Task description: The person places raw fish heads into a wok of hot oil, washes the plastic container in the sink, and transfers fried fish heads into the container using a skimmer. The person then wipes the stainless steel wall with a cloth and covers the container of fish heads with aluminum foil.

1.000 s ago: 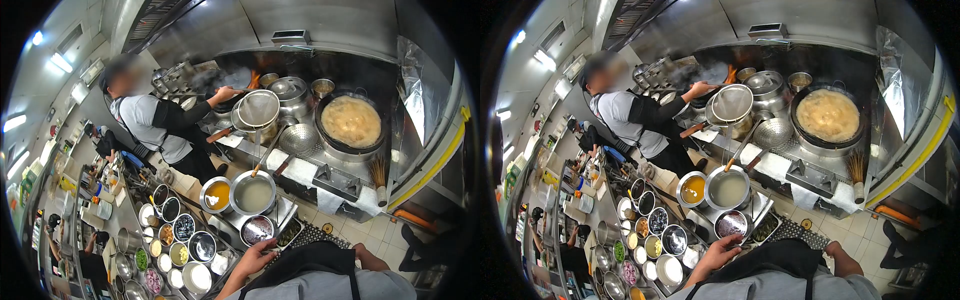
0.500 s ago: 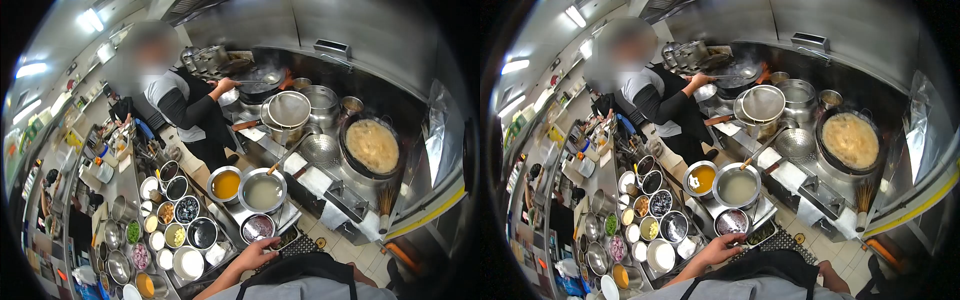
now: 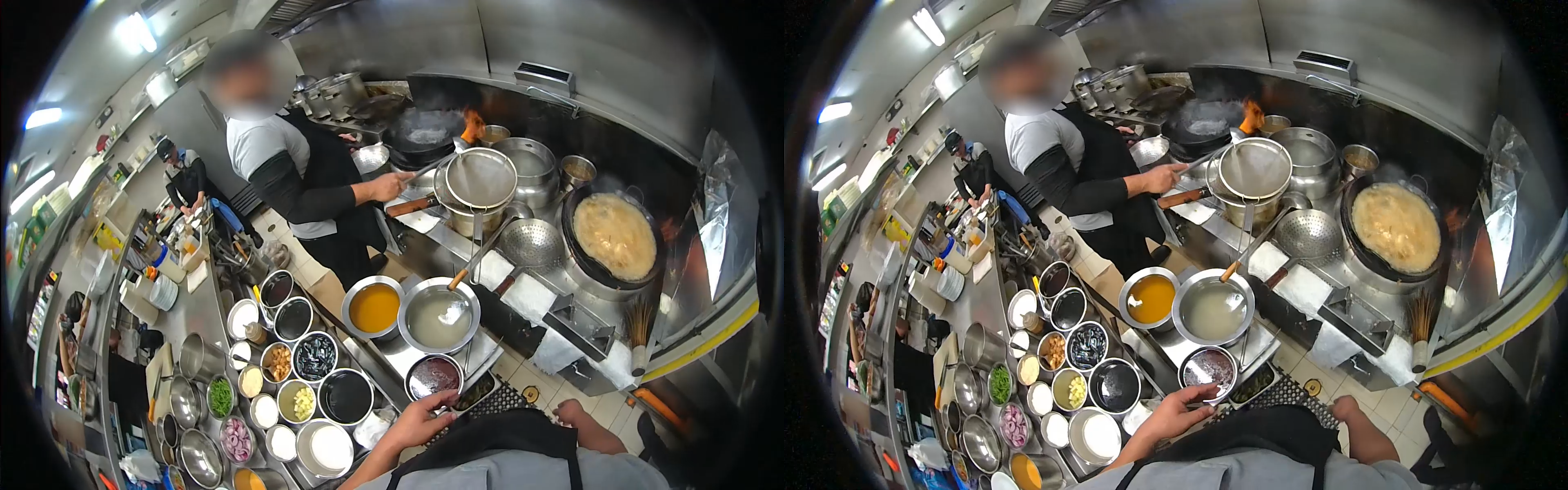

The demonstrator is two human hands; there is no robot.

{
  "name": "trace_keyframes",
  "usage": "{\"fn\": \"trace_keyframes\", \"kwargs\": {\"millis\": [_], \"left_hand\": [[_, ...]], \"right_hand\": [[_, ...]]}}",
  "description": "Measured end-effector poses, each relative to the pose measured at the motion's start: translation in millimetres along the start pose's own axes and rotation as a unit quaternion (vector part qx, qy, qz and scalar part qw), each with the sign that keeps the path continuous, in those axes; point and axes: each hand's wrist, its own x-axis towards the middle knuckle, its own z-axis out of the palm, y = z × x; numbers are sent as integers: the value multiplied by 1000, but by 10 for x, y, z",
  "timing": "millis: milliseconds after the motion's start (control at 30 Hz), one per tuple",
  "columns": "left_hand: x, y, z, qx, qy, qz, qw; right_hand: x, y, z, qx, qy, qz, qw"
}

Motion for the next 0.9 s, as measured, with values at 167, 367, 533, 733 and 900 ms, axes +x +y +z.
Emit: {"fn": "trace_keyframes", "kwargs": {"millis": [167,367,533,733,900], "left_hand": [[-36,-40,-19,-10,-8,15,1000],[-70,-23,-20,0,-12,3,1000],[-103,44,16,1,-20,4,1000],[-115,0,33,15,-37,-4,999],[-134,-14,56,-16,-36,-13,999]], "right_hand": [[-54,-194,-52,48,50,25,997],[-277,-62,52,-259,-56,-80,961],[-888,-179,3,-39,-148,92,984],[-658,-2,300,-41,-143,89,985],[-564,-108,259,-135,-78,23,987]]}}
